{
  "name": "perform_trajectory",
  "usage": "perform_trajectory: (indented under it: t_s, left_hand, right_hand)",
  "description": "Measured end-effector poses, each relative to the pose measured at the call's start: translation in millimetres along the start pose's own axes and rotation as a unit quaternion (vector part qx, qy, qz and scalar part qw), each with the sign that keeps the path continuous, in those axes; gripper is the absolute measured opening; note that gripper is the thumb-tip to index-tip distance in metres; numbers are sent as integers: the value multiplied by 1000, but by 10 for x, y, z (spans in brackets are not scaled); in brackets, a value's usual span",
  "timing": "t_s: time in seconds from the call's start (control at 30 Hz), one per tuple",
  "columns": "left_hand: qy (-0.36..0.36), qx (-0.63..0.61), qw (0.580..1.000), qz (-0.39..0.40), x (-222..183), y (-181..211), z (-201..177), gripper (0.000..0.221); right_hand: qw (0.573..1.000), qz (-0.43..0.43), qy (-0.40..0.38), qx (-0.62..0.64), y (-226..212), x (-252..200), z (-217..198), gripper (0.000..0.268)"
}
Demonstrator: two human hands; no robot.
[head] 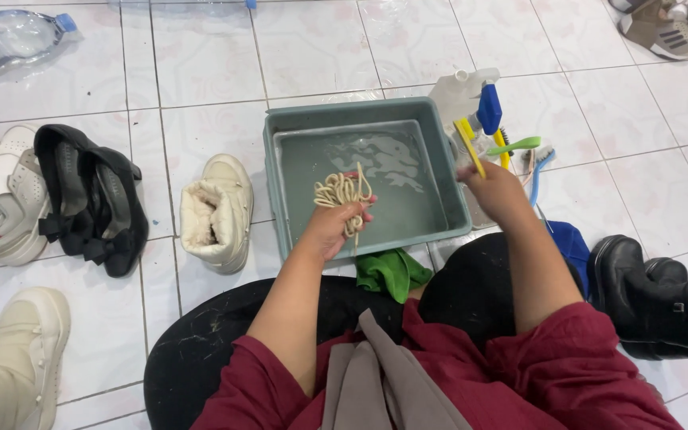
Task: The person is cleaning a bundle of boot laces by scrubbing them with a small brush in a basin of soapy water while sitting on the floor.
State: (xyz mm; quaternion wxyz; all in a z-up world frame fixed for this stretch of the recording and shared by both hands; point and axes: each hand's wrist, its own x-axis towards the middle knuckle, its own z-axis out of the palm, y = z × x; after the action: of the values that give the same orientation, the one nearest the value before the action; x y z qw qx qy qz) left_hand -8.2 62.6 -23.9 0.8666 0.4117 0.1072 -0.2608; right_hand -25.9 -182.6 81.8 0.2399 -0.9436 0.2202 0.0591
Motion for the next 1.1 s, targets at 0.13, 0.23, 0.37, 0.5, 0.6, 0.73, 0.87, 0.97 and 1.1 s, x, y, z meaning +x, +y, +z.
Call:
perform_trajectory:
  t_s: [0.13, 0.23, 0.37, 0.5, 0.6, 0.73, 0.87, 0.97, 1.1]
  left_hand:
    - [53, 5, 999, -2, -49, 176, 105, 23]
    - [91, 34, 995, -25, -111, 275, 194, 28]
    - [97, 9, 993, -68, -162, 338, 270, 65]
    - [88, 30, 991, -93, -131, 385, 267, 73]
    - [69, 29, 991, -112, -39, 326, 231, 62]
    - [116, 6, 976, -183, 91, 290, 264, 53]
    - [112, 13, 976, -187, 153, 185, 274, 49]
    - [83, 22, 978, -188, 201, 126, 280, 49]
    - [47, 25, 968, -246, 106, 205, 365, 44]
  right_hand:
    - [991, 77, -58, -92, 571, 137, -39, 44]
    - [962, 49, -58, -260, 1468, 642, 432, 36]
    - [951, 31, -19, -308, 1677, 873, 789, 32]
    - [948, 89, -131, -276, 921, 560, 530, 38]
    - [941, 145, -117, -283, 881, 583, 349, 44]
    - [944, 212, -60, -247, 476, 420, -55, 52]
    - [963, -112, 193, -151, 388, 413, 436, 47]
    - [917, -319, 230, -71, 130, 381, 1002, 29]
    - [874, -445, 196, -5, -27, 506, 1302, 19]
